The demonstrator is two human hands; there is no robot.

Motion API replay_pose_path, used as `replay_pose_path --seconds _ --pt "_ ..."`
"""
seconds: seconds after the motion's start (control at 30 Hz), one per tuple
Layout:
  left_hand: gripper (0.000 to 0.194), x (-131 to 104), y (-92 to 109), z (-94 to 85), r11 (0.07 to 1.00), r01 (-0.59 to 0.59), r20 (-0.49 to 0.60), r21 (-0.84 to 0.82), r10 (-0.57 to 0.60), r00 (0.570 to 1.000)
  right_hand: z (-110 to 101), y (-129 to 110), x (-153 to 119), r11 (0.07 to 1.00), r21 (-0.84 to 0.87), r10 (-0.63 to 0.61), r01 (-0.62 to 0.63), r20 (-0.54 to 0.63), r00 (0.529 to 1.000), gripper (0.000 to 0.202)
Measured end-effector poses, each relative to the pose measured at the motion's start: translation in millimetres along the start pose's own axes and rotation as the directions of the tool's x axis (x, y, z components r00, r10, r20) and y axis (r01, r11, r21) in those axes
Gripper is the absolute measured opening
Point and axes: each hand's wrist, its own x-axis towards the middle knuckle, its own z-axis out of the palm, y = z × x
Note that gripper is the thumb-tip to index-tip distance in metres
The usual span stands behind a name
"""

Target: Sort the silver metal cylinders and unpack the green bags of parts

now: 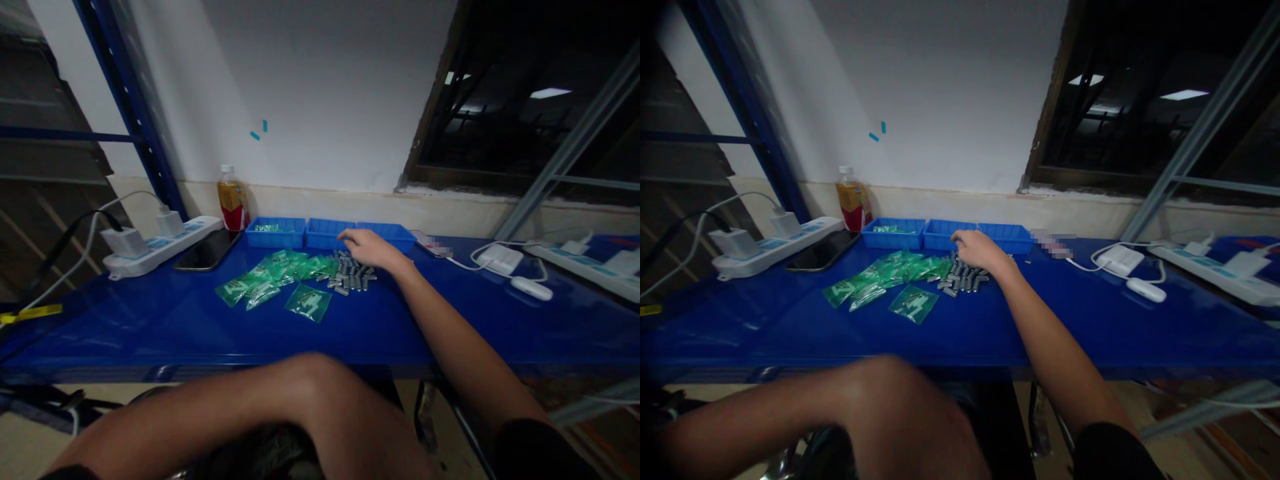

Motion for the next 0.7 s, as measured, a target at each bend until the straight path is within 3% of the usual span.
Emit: replay_pose_path --seconds 0.03,0.07,0.13,0.17,0.27,0.33,0.4,0.53,0.7 --pt "0.026 -15 -3 -23.8 0.993 0.081 -0.083 0.086 -0.073 0.994 0 2 -1 1.0 0.007 0.021 -0.021 0.05 0.999 0.034" --pt "0.027 -31 -10 -46.4 0.961 0.208 -0.218 0.182 -0.167 0.962 1 3 -1 0.999 0.01 0.04 -0.041 0.1 0.994 0.035" --pt "0.028 -61 -34 -82.9 0.797 0.515 -0.569 0.316 -0.276 0.775 4 7 -1 0.998 0.001 0.066 -0.067 0.178 0.982 0.036" --pt "0.027 -75 -50 -95.1 0.721 0.606 -0.669 0.336 -0.27 0.693 6 8 0 0.997 -0.005 0.073 -0.073 0.199 0.977 0.036" --pt "0.028 -110 -101 -106.6 0.548 0.744 -0.771 0.381 -0.256 0.584 12 7 1 0.998 -0.018 0.054 -0.052 0.199 0.978 0.035" --pt "0.03 -126 -126 -100.3 0.494 0.774 -0.77 0.397 -0.279 0.573 15 3 2 0.999 -0.039 0.01 -0.003 0.177 0.984 0.035" --pt "0.035 -135 -138 -92.0 0.512 0.769 -0.754 0.382 -0.309 0.58 18 -2 3 0.996 -0.077 -0.037 0.05 0.152 0.988 0.034" --pt "0.04 -138 -143 -86.8 0.57 0.772 -0.786 0.281 -0.326 0.526 25 -10 3 0.984 -0.142 -0.09 0.104 0.106 0.99 0.033" --pt "0.037 -133 -151 -89.4 0.583 0.752 -0.762 0.307 -0.323 0.561 26 -12 3 0.982 -0.131 -0.123 0.133 0.082 0.989 0.027"
